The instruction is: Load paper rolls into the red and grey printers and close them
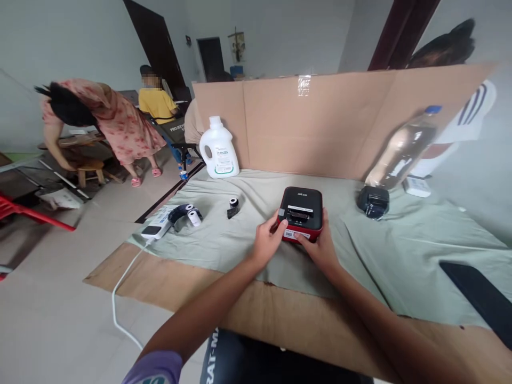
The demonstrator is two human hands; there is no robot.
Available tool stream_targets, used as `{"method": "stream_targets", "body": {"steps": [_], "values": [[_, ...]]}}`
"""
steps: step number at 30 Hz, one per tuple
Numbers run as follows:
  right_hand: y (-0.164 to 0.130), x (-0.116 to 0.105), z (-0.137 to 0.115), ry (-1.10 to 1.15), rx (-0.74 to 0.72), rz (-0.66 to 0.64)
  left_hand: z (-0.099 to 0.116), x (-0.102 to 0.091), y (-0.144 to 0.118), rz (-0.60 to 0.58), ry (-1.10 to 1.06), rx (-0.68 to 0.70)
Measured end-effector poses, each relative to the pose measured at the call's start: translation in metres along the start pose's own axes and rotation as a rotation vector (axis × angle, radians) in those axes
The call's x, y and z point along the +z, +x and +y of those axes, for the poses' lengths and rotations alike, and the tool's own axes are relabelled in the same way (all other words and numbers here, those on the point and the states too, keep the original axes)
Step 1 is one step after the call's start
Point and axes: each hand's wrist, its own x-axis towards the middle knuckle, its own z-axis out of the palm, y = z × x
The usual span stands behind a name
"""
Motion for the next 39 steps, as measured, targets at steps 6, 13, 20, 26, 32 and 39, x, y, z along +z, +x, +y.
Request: {"method": "stream_targets", "body": {"steps": [6, 13, 20, 26, 32, 39], "values": [[-0.004, 0.003, 0.006, 0.032, 0.083, -0.012, -0.017, 0.001, -0.004, -0.011, 0.079, -0.014], [-0.004, 0.001, 0.006, 0.038, 0.051, -0.020, -0.020, -0.001, -0.006, 0.017, 0.154, -0.005], [-0.004, 0.000, 0.002, 0.066, 0.053, -0.026, -0.021, 0.000, -0.007, 0.053, 0.120, 0.003], [-0.002, -0.004, -0.005, 0.112, -0.005, -0.017, -0.025, -0.006, -0.001, 0.054, 0.228, 0.140], [-0.001, -0.007, -0.002, 0.131, 0.030, -0.019, -0.034, -0.011, 0.010, -0.042, 0.080, 0.107], [0.000, -0.008, 0.001, 0.140, 0.052, -0.022, -0.038, -0.015, 0.018, -0.102, -0.042, 0.060]]}}
